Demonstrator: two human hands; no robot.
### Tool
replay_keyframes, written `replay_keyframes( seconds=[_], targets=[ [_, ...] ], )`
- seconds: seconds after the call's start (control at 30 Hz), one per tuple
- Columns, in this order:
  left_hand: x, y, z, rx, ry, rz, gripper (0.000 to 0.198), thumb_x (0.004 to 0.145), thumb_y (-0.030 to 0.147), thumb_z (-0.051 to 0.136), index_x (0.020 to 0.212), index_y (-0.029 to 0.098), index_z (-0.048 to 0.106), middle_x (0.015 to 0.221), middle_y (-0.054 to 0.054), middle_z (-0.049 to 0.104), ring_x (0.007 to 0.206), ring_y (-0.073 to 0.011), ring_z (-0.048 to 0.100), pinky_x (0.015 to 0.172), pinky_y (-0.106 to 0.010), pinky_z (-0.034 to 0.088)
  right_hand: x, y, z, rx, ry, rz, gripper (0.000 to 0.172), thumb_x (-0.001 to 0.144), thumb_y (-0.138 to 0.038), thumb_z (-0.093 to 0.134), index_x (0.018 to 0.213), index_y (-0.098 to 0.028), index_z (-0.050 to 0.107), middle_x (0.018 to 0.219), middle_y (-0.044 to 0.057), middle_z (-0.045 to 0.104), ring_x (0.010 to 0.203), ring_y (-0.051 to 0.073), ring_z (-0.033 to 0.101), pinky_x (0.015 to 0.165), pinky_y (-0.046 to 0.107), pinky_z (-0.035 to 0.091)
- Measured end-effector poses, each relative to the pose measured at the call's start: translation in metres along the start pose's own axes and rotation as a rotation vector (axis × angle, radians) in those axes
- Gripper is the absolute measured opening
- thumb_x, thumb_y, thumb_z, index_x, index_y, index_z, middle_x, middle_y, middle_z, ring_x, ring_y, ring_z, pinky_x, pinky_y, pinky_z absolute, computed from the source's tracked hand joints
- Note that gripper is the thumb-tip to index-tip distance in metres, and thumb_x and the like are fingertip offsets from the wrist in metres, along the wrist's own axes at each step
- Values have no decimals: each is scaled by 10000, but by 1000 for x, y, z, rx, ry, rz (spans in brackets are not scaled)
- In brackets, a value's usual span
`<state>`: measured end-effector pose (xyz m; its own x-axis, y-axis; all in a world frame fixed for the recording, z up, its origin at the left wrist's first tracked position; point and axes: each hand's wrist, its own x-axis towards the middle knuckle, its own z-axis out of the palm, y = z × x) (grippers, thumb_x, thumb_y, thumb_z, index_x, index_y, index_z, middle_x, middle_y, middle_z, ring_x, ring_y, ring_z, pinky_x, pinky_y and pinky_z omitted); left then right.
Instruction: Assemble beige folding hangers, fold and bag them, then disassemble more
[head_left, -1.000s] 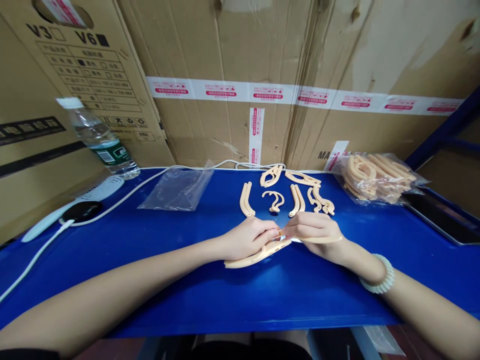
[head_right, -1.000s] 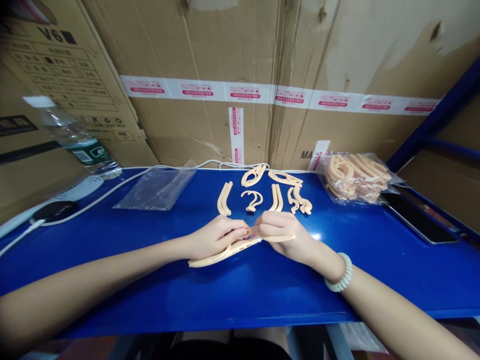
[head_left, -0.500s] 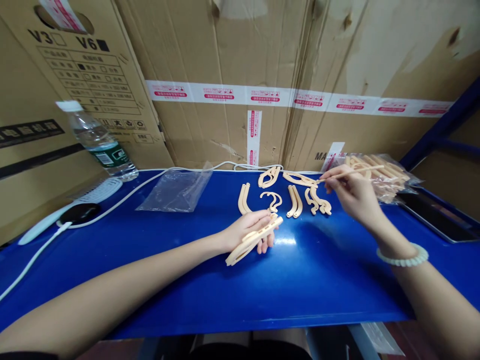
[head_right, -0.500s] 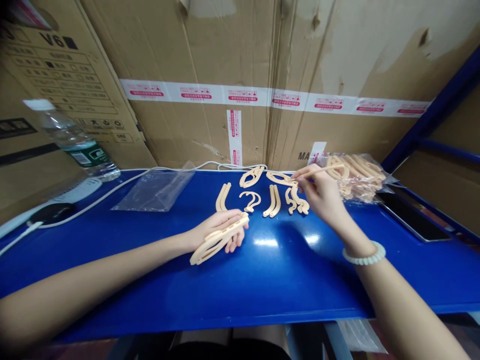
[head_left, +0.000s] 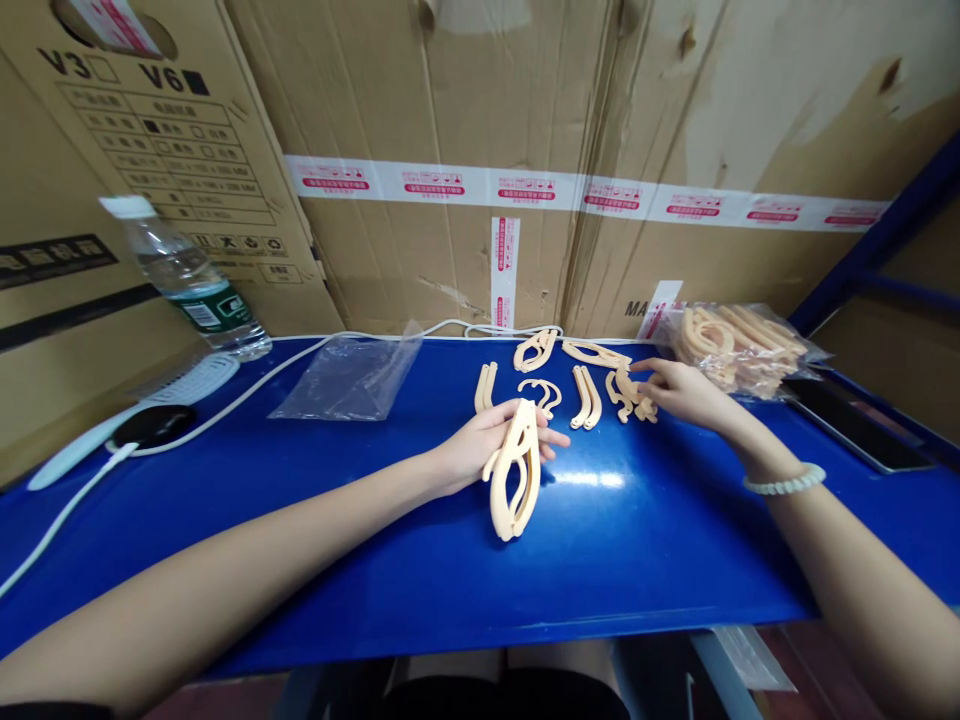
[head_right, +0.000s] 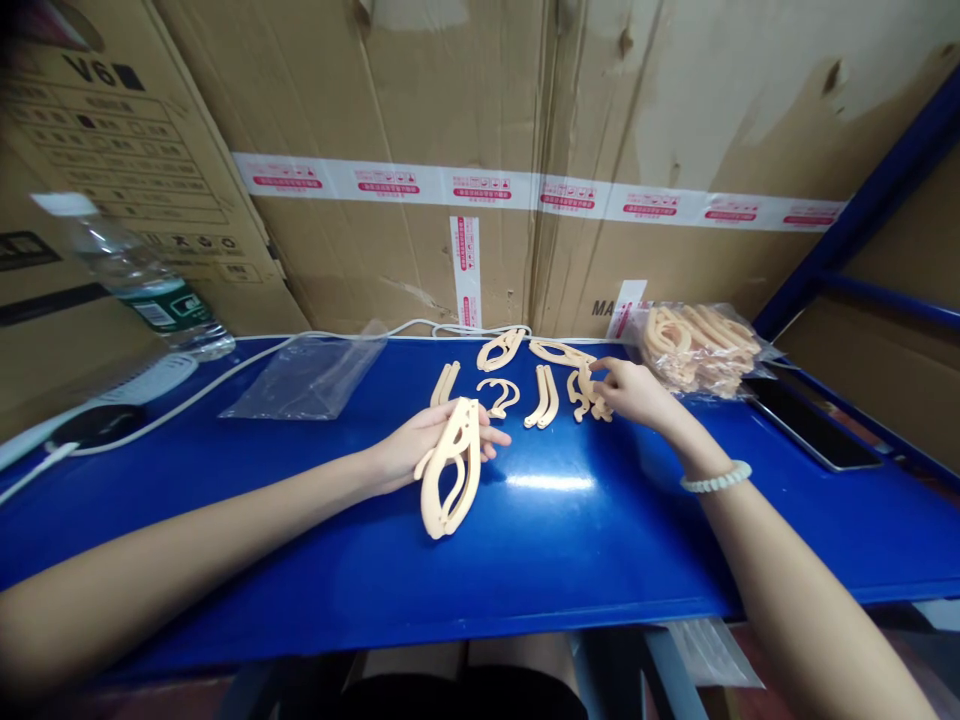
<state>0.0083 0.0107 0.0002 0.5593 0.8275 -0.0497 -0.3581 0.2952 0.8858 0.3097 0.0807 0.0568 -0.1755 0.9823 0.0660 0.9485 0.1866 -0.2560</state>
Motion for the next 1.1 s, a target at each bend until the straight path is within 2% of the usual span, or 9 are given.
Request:
replay_keyframes(
  seconds=[0.27,0.4,0.47,0.57,0.6,0.67,0.73,0.9,1.1],
  targets=[
    [-1,1,1,13,52,22,154,829,188,730,946,126,651,959,-123,744,798,-199,707,701,-299,561,-4,-11,3,-66,-31,8,197,870,-155,535,999,-144,683,633,16,704,611,179,668,597,253,445],
    [0,0,-1,14,62,37,164,824,174,718,972,126,662,934,-104,730,792,-192,709,699,-284,562,-6,-8,7,-97,83,-27,166,889,-194,552,984,-148,680,580,18,649,585,194,637,587,284,422],
    [0,0,-1,10,73,46,171,816,177,723,967,122,666,920,-97,726,775,-186,707,682,-272,561,-11,-15,9,-39,227,-160,189,916,-237,549,1043,-158,663,600,14,628,591,200,614,592,302,427],
    [1,0,1,-6,91,58,197,794,183,737,968,116,675,890,-90,724,736,-179,697,662,-263,558,-28,-40,14,95,413,-530,237,955,-255,540,1168,-187,620,814,55,671,773,223,627,712,350,487],
    [1,0,1,-11,96,62,206,787,184,740,972,116,680,883,-89,726,724,-174,692,659,-258,556,-36,-51,15,104,414,-665,247,966,-239,535,1198,-198,609,910,76,678,856,232,620,771,373,495],
    [2,1,2,-16,115,76,217,772,181,744,974,118,693,864,-82,728,697,-160,678,644,-240,544,-52,-73,20,62,314,-897,263,986,-215,530,1239,-219,600,1041,94,669,944,234,588,827,397,489],
    [2,2,3,-18,130,91,220,754,171,744,965,121,707,843,-73,729,690,-151,670,630,-220,532,-67,-90,25,43,209,-1034,261,1002,-239,538,1253,-208,605,1114,109,650,1009,233,563,860,398,484],
    [2,2,1,-12,136,106,263,748,172,740,1007,127,716,866,-71,740,721,-165,681,663,-239,542,-78,-102,41,-5,127,-1172,181,1024,-245,510,1101,-178,660,1098,91,663,1063,231,528,951,418,446],
    [0,2,3,-85,163,83,300,866,337,684,1053,103,685,906,-125,746,797,-223,707,714,-297,564,-71,-99,54,-37,211,-1185,112,1004,-235,559,1007,-177,655,1052,72,675,1010,214,539,917,387,443]
  ],
)
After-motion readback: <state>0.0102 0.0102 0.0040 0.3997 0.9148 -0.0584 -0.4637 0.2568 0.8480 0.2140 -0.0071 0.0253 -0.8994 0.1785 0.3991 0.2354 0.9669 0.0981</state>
